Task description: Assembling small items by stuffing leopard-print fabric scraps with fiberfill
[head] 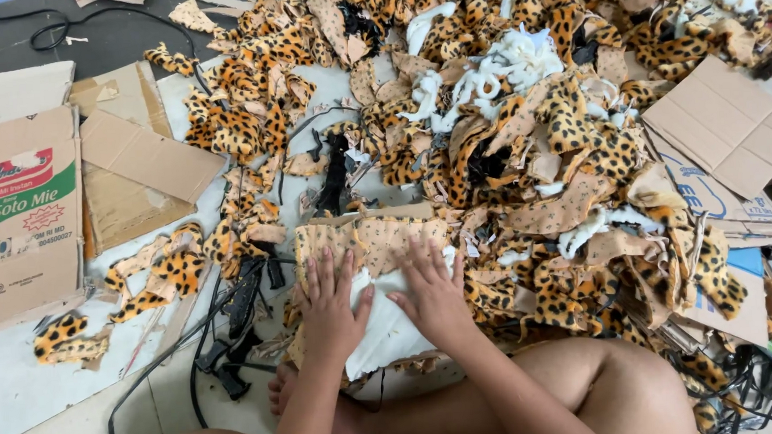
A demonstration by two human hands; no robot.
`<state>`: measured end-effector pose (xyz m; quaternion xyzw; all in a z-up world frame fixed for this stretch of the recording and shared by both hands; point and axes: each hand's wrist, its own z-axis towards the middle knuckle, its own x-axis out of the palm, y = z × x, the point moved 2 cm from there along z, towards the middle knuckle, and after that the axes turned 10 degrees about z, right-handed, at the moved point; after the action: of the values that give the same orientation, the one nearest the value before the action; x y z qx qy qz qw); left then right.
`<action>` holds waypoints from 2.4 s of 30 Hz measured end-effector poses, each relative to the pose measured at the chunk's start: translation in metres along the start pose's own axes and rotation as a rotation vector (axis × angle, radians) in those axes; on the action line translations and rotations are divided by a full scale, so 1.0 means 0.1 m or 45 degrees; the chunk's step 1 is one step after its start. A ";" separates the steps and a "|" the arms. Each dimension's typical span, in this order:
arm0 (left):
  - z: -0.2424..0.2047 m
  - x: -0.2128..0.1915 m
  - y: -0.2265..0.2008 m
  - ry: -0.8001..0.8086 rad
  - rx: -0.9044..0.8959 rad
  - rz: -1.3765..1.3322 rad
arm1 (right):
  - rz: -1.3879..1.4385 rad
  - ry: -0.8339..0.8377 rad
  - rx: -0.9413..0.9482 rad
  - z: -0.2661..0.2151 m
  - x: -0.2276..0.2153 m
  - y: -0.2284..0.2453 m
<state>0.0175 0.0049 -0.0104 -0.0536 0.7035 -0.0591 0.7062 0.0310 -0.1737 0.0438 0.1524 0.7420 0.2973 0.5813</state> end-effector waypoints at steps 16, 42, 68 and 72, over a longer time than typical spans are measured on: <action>0.06 -0.06 0.05 -0.117 -0.121 -0.249 | -0.087 0.081 0.041 0.32 0.30 -0.02; -0.06 -0.25 0.56 0.424 -0.612 -0.796 | -0.136 0.093 0.202 0.54 0.29 0.20; 0.29 0.00 0.17 -0.087 0.134 -0.107 | 0.017 0.199 0.168 -0.01 0.12 0.24; 0.26 0.07 0.19 -0.121 0.169 -0.092 | 0.055 0.157 0.136 -0.01 0.14 0.21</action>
<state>0.0433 0.0223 -0.0199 -0.0348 0.6613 -0.1286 0.7382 0.0240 -0.1495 0.0461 0.1805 0.7877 0.2785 0.5191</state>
